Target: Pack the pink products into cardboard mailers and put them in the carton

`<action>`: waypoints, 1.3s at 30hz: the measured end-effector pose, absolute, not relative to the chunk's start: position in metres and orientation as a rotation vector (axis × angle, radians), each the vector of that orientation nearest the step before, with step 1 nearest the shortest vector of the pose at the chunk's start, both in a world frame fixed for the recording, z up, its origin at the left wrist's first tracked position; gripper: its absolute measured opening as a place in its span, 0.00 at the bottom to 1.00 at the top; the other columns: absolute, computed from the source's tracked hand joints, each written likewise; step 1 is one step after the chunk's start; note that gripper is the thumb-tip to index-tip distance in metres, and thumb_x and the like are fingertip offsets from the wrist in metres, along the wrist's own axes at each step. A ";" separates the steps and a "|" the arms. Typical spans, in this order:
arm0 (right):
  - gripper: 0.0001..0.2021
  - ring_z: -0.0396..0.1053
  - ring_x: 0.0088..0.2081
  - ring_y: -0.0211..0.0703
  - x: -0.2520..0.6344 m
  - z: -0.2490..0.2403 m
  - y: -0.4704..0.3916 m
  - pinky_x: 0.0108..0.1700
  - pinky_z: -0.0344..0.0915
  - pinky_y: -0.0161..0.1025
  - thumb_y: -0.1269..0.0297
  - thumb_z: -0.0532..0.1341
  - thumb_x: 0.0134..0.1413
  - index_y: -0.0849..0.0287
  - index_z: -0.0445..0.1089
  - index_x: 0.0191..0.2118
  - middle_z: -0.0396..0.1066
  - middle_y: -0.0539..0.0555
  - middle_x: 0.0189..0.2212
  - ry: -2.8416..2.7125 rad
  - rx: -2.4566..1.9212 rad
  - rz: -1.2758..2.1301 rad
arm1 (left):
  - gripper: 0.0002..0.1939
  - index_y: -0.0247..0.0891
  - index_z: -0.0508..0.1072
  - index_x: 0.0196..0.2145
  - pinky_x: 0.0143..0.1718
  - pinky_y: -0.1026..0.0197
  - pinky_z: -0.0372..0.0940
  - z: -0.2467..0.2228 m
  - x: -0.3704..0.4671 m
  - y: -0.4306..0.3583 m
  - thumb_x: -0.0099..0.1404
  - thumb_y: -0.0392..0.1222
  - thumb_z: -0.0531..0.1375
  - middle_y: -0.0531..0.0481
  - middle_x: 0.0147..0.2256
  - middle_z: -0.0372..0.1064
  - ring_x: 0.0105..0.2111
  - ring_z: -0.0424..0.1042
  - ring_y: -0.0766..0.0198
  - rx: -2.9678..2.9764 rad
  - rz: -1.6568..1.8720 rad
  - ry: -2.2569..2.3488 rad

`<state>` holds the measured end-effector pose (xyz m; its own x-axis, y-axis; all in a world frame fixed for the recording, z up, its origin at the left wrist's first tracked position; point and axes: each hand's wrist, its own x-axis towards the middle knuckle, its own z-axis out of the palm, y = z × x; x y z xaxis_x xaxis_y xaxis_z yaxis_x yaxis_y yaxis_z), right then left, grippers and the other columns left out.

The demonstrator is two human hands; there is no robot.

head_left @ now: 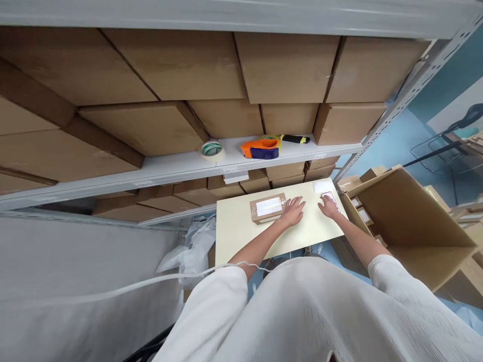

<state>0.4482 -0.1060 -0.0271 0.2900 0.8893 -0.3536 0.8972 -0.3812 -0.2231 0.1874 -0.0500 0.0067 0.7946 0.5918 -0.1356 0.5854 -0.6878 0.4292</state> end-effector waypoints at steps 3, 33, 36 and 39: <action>0.26 0.65 0.68 0.61 0.490 -0.031 -0.082 0.67 0.64 0.53 0.57 0.54 0.73 0.59 0.69 0.69 0.64 0.64 0.72 1.693 2.559 -0.701 | 0.31 0.40 0.63 0.73 0.77 0.36 0.45 0.001 0.223 -0.044 0.74 0.39 0.55 0.38 0.77 0.51 0.77 0.49 0.45 2.471 -0.028 0.935; 0.11 0.73 0.53 0.54 0.553 -0.118 0.051 0.52 0.70 0.43 0.60 0.62 0.68 0.58 0.79 0.48 0.75 0.64 0.54 1.840 2.312 -0.883 | 0.31 0.46 0.64 0.73 0.74 0.38 0.54 -0.061 0.290 -0.030 0.75 0.41 0.55 0.44 0.77 0.54 0.76 0.54 0.43 2.123 -0.180 1.263; 0.12 0.76 0.48 0.53 0.558 -0.107 0.053 0.46 0.70 0.41 0.64 0.61 0.66 0.59 0.80 0.48 0.79 0.62 0.50 1.801 2.329 -0.992 | 0.28 0.45 0.67 0.71 0.74 0.42 0.55 -0.056 0.295 -0.026 0.76 0.41 0.55 0.45 0.75 0.57 0.74 0.56 0.46 2.090 -0.159 1.285; 0.11 0.77 0.46 0.52 0.564 -0.090 0.051 0.43 0.69 0.40 0.65 0.61 0.65 0.58 0.79 0.47 0.82 0.60 0.45 1.850 2.406 -1.038 | 0.24 0.43 0.71 0.68 0.70 0.49 0.61 -0.048 0.306 -0.016 0.78 0.43 0.55 0.44 0.71 0.65 0.70 0.64 0.49 1.994 -0.082 1.334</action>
